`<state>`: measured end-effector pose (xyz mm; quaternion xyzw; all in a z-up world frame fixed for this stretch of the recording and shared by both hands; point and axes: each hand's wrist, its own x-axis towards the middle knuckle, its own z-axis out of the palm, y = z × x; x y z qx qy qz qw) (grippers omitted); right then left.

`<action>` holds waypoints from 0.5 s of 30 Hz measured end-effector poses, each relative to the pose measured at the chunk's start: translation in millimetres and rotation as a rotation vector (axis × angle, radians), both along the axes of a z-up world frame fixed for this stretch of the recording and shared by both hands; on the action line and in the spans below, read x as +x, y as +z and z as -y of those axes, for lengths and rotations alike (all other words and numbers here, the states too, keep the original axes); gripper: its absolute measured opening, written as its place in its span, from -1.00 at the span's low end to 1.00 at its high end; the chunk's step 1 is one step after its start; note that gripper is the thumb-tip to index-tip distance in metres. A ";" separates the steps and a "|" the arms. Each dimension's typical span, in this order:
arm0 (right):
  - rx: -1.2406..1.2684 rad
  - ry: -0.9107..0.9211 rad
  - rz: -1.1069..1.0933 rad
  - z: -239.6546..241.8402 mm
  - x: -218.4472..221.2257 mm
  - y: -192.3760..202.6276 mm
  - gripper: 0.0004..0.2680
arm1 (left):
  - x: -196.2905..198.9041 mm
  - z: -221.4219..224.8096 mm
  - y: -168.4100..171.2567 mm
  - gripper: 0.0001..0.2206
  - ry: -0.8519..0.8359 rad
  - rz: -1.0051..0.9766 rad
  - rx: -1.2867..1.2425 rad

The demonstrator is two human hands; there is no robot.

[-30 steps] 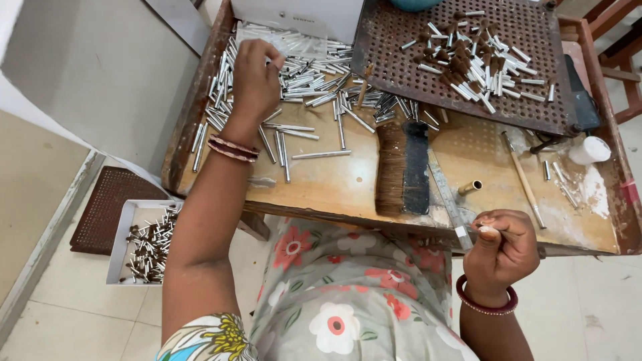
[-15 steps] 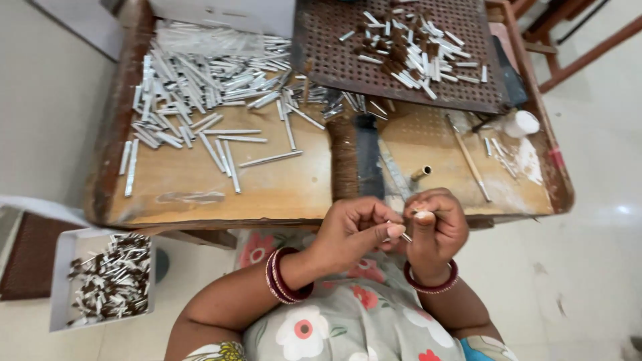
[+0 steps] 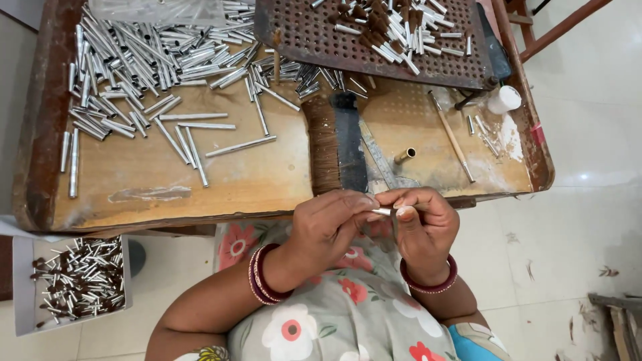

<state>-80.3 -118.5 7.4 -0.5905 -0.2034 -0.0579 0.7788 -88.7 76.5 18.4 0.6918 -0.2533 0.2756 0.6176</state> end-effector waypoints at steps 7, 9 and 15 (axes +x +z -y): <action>-0.148 -0.026 0.038 -3.5 -1.7 11.5 -0.84 | 0.6 -3.7 -3.2 -0.80 0.012 -0.014 0.008; -0.246 -0.098 0.148 -3.6 -5.3 13.8 -0.86 | -2.6 -4.6 -3.3 -0.81 0.014 -0.026 0.011; -0.472 -0.048 0.256 3.0 -3.6 33.0 -0.87 | -3.8 -11.8 -1.6 -0.83 0.012 -0.014 0.003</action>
